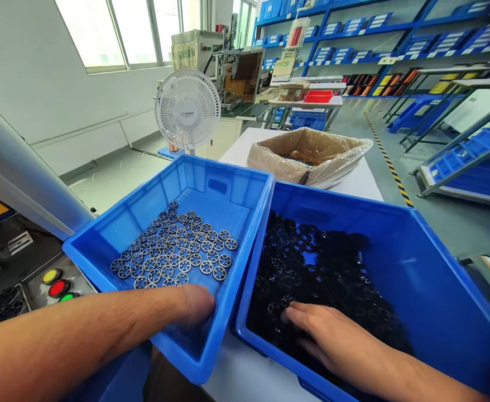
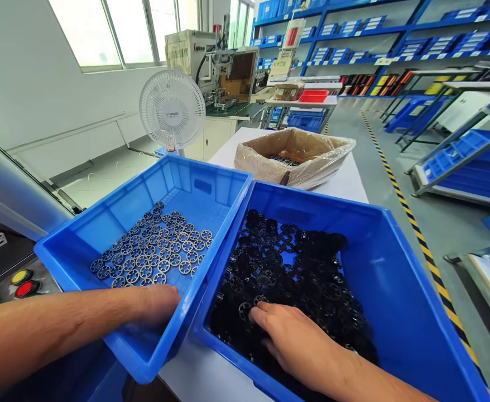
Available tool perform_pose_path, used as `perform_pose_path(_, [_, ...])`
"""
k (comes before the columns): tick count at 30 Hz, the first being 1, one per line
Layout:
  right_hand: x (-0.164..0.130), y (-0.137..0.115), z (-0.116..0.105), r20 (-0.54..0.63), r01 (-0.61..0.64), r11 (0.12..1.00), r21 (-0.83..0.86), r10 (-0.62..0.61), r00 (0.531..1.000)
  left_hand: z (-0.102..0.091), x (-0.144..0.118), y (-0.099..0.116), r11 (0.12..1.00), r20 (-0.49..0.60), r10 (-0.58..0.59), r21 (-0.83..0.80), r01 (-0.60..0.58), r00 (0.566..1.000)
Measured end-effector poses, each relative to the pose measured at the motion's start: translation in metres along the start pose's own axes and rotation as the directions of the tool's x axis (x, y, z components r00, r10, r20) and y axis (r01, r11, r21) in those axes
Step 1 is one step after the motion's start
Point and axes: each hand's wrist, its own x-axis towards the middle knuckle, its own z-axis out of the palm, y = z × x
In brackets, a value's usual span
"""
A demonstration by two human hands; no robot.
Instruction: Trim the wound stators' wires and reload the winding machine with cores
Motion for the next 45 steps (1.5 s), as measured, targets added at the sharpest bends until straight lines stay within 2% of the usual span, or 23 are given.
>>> perform_pose_path(2, [0.0, -0.002, -0.003, -0.008, 0.028, 0.999, 0.025, -0.028, 1.0, -0.005, 0.003, 0.005, 1.0, 0.055, -0.018, 0.01, 0.017, 0.998])
perform_pose_path(4, [0.0, -0.003, -0.006, -0.021, 0.062, 0.998, 0.029, -0.061, 0.998, -0.012, 0.003, 0.011, 0.998, 0.057, -0.067, 0.005, 0.067, 0.996])
perform_pose_path(6, [-0.001, -0.003, -0.01, -0.063, 0.074, 0.997, 0.024, -0.072, 0.995, -0.027, -0.003, 0.015, 0.992, -0.01, -0.127, -0.026, 0.127, 0.992])
perform_pose_path(8, [-0.001, -0.002, -0.012, -0.134, 0.08, 0.996, 0.036, -0.075, 0.988, -0.047, -0.021, 0.019, 0.981, -0.142, -0.179, -0.093, 0.167, 0.973])
perform_pose_path(11, [0.001, 0.001, -0.014, -0.233, 0.104, 0.992, 0.077, -0.083, 0.969, -0.072, -0.073, 0.026, 0.959, -0.387, -0.235, -0.241, 0.148, 0.892])
perform_pose_path(13, [0.004, 0.004, -0.012, -0.267, 0.112, 0.99, 0.087, -0.085, 0.96, -0.071, -0.115, 0.035, 0.924, -0.508, -0.269, -0.376, 0.07, 0.819])
perform_pose_path(14, [0.006, 0.006, -0.011, -0.275, 0.115, 0.99, 0.087, -0.087, 0.957, -0.063, -0.134, 0.042, 0.869, -0.558, -0.302, -0.494, -0.017, 0.773])
perform_pose_path(15, [0.008, 0.007, -0.009, -0.283, 0.116, 0.99, 0.084, -0.088, 0.955, -0.05, -0.151, 0.049, 0.704, -0.595, -0.373, -0.681, -0.201, 0.712])
perform_pose_path(16, [0.01, 0.009, -0.007, -0.292, 0.115, 0.99, 0.082, -0.086, 0.952, -0.033, -0.165, 0.058, 0.475, -0.586, -0.451, -0.796, -0.374, 0.673])
perform_pose_path(17, [0.013, 0.01, -0.004, -0.302, 0.114, 0.99, 0.08, -0.085, 0.949, -0.015, -0.176, 0.068, 0.232, -0.543, -0.521, -0.833, -0.503, 0.658])
perform_pose_path(18, [0.015, 0.011, -0.003, -0.314, 0.114, 0.99, 0.077, -0.084, 0.946, 0.004, -0.185, 0.079, 0.028, -0.49, -0.571, -0.813, -0.581, 0.659])
perform_pose_path(19, [0.016, 0.012, -0.002, -0.328, 0.114, 0.991, 0.074, -0.084, 0.941, 0.023, -0.19, 0.089, -0.115, -0.445, -0.597, -0.776, -0.62, 0.667])
perform_pose_path(21, [0.017, 0.013, -0.005, -0.366, 0.113, 0.991, 0.071, -0.079, 0.927, 0.056, -0.198, 0.109, -0.278, -0.392, -0.619, -0.701, -0.657, 0.681])
perform_pose_path(23, [0.014, 0.013, -0.012, -0.425, 0.108, 0.992, 0.071, -0.068, 0.903, 0.081, -0.205, 0.123, -0.354, -0.383, -0.626, -0.636, -0.686, 0.679])
perform_pose_path(26, [-0.002, 0.002, -0.031, -0.555, 0.098, 0.992, 0.073, -0.041, 0.831, 0.106, -0.215, 0.134, -0.414, -0.389, -0.641, -0.551, -0.724, 0.662])
perform_pose_path(29, [-0.028, -0.03, -0.043, -0.713, 0.168, 0.981, 0.096, -0.05, 0.699, 0.126, -0.225, 0.136, -0.44, -0.412, -0.637, -0.499, -0.746, 0.651])
perform_pose_path(31, [-0.047, -0.064, -0.042, -0.785, 0.298, 0.95, 0.09, -0.117, 0.609, 0.137, -0.23, 0.136, -0.441, -0.44, -0.626, -0.482, -0.757, 0.644])
perform_pose_path(35, [-0.074, -0.143, -0.015, -0.813, 0.613, 0.788, -0.053, -0.391, 0.432, 0.154, -0.235, 0.138, -0.437, -0.494, -0.595, -0.463, -0.771, 0.634])
perform_pose_path(38, [-0.078, -0.192, 0.017, -0.832, 0.73, 0.678, -0.089, -0.453, 0.319, 0.161, -0.235, 0.141, -0.433, -0.516, -0.586, -0.452, -0.779, 0.625])
perform_pose_path(41, [-0.075, -0.225, 0.043, -0.875, 0.792, 0.61, -0.033, -0.4, 0.272, 0.165, -0.236, 0.144, -0.416, -0.523, -0.599, -0.444, -0.794, 0.606])
perform_pose_path(45, [-0.073, -0.251, 0.058, -0.892, 0.848, 0.526, 0.062, -0.353, 0.284, 0.169, -0.239, 0.146, -0.367, -0.51, -0.627, -0.473, -0.801, 0.588])
